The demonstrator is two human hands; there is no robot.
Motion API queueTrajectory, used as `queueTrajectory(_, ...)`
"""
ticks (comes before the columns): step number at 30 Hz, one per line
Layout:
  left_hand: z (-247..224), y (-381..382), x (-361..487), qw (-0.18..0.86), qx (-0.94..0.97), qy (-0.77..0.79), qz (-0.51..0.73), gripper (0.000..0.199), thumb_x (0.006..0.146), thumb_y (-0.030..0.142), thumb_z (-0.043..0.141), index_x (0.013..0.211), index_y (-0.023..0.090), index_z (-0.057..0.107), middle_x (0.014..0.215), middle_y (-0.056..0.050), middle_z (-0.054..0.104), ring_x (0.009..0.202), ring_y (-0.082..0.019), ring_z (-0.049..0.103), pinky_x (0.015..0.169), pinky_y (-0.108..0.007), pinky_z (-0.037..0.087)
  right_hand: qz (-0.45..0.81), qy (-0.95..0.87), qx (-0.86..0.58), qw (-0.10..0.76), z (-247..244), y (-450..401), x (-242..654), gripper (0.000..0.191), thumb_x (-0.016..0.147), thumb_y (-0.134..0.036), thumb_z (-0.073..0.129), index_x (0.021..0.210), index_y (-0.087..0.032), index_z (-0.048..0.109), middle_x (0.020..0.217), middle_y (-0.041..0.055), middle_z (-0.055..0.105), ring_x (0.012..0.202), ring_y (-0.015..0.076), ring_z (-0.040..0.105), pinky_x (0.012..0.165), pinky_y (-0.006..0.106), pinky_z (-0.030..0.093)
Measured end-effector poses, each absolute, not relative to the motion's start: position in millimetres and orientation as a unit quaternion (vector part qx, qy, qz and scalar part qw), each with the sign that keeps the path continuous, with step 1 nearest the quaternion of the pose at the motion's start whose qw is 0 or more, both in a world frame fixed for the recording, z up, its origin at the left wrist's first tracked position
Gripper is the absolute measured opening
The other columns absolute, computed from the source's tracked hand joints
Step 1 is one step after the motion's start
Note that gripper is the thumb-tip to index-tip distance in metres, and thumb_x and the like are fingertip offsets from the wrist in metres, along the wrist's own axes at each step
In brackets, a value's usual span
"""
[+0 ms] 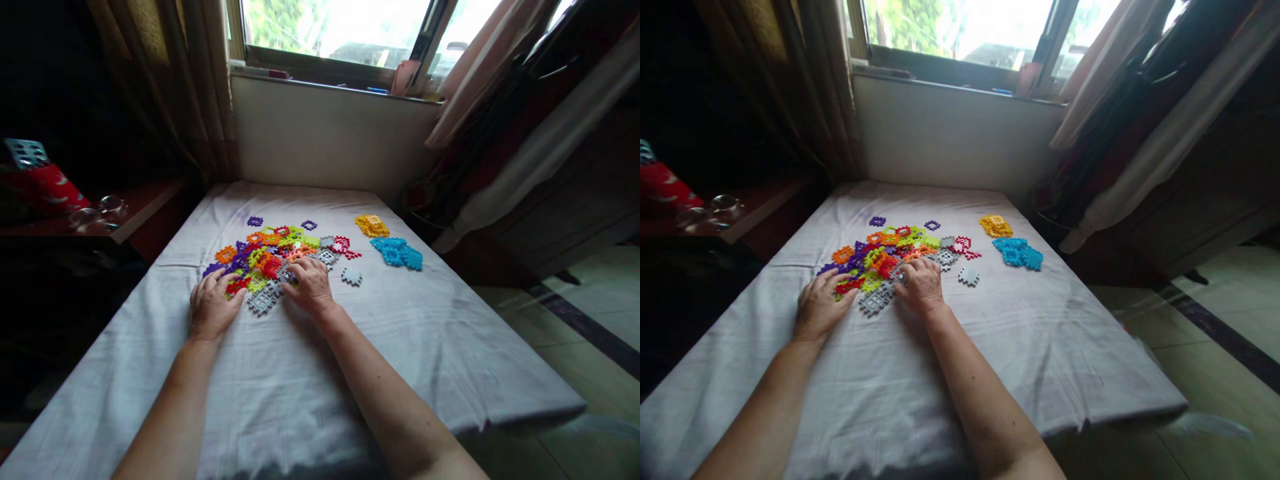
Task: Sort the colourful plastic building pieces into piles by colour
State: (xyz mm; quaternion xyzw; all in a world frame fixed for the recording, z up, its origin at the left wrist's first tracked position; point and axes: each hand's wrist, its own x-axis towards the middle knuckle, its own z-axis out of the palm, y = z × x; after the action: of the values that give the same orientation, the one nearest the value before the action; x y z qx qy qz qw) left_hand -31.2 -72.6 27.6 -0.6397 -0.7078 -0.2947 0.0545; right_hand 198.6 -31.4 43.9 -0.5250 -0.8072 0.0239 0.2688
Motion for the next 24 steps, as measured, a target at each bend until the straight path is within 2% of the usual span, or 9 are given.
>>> queueTrajectory(5, 35, -86, -6, 0.044, -0.677, -0.69, -0.251, 0.03, 0.084, 0.051, 0.06, 0.095, 0.026, 0.073, 0.134, -0.009, 0.064, 0.134, -0.031, 0.048, 0.117, -0.054, 0.028, 0.006, -0.719, -0.609, 0.336, 36, -43, 258, 0.027, 0.086, -0.039, 0.067, 0.109, -0.025, 0.071, 0.123, 0.0076, 0.068, 0.114, 0.0254, 0.055, 0.098, 0.038, 0.037)
queueTrajectory(9, 32, -101, 12, 0.033, -0.685, -0.706, -0.175, 0.057, 0.078, 0.056, 0.065, 0.125, 0.024, 0.065, 0.151, -0.013, 0.049, 0.146, -0.035, 0.033, 0.121, -0.058, 0.016, 0.004, -0.592, -0.747, 0.302, 27, -48, 313, 0.031, 0.085, -0.036, 0.066, 0.113, -0.022, 0.071, 0.119, 0.01, 0.069, 0.111, 0.027, 0.056, 0.094, 0.038, 0.039)
queueTrajectory(12, 26, -107, 16, 0.031, -0.675, -0.722, -0.149, 0.062, 0.078, 0.055, 0.064, 0.13, 0.02, 0.061, 0.154, -0.015, 0.045, 0.148, -0.036, 0.029, 0.121, -0.058, 0.014, 0.024, -0.55, -0.792, 0.265, 20, -49, 333, 0.031, 0.084, -0.037, 0.065, 0.112, -0.024, 0.072, 0.116, 0.0096, 0.069, 0.112, 0.028, 0.056, 0.094, 0.04, 0.041)
queueTrajectory(15, 20, -107, 12, 0.034, -0.672, -0.719, -0.172, 0.053, 0.081, 0.054, 0.061, 0.122, 0.021, 0.065, 0.15, -0.015, 0.05, 0.145, -0.036, 0.033, 0.121, -0.059, 0.016, 0.034, -0.553, -0.79, 0.263, 14, -49, 335, 0.027, 0.083, -0.036, 0.066, 0.106, -0.026, 0.074, 0.117, 0.0092, 0.068, 0.113, 0.029, 0.056, 0.095, 0.043, 0.042)
queueTrajectory(18, 15, -105, 9, 0.018, -0.671, -0.711, -0.208, 0.048, 0.079, 0.052, 0.063, 0.117, 0.023, 0.066, 0.147, -0.015, 0.053, 0.144, -0.038, 0.036, 0.119, -0.062, 0.019, 0.013, -0.558, -0.768, 0.315, 11, -48, 330, 0.024, 0.081, -0.033, 0.066, 0.101, -0.025, 0.075, 0.123, 0.0106, 0.067, 0.114, 0.0308, 0.055, 0.094, 0.046, 0.043)
queueTrajectory(21, 13, -104, 8, 0.014, -0.677, -0.698, -0.234, 0.043, 0.075, 0.048, 0.067, 0.111, 0.024, 0.067, 0.149, -0.014, 0.05, 0.145, -0.04, 0.033, 0.118, -0.065, 0.017, -0.022, -0.588, -0.714, 0.379, 13, -50, 316, 0.02, 0.083, -0.027, 0.06, 0.097, -0.024, 0.075, 0.119, 0.0094, 0.069, 0.111, 0.0281, 0.057, 0.094, 0.043, 0.043)
queueTrajectory(24, 12, -105, 9, 0.009, -0.687, -0.685, -0.243, 0.039, 0.074, 0.044, 0.069, 0.109, 0.026, 0.067, 0.151, -0.013, 0.049, 0.146, -0.04, 0.031, 0.117, -0.066, 0.017, -0.032, -0.663, -0.628, 0.406, 17, -57, 293, 0.02, 0.086, -0.023, 0.056, 0.093, -0.023, 0.074, 0.11, 0.0072, 0.072, 0.105, 0.024, 0.059, 0.095, 0.039, 0.042)
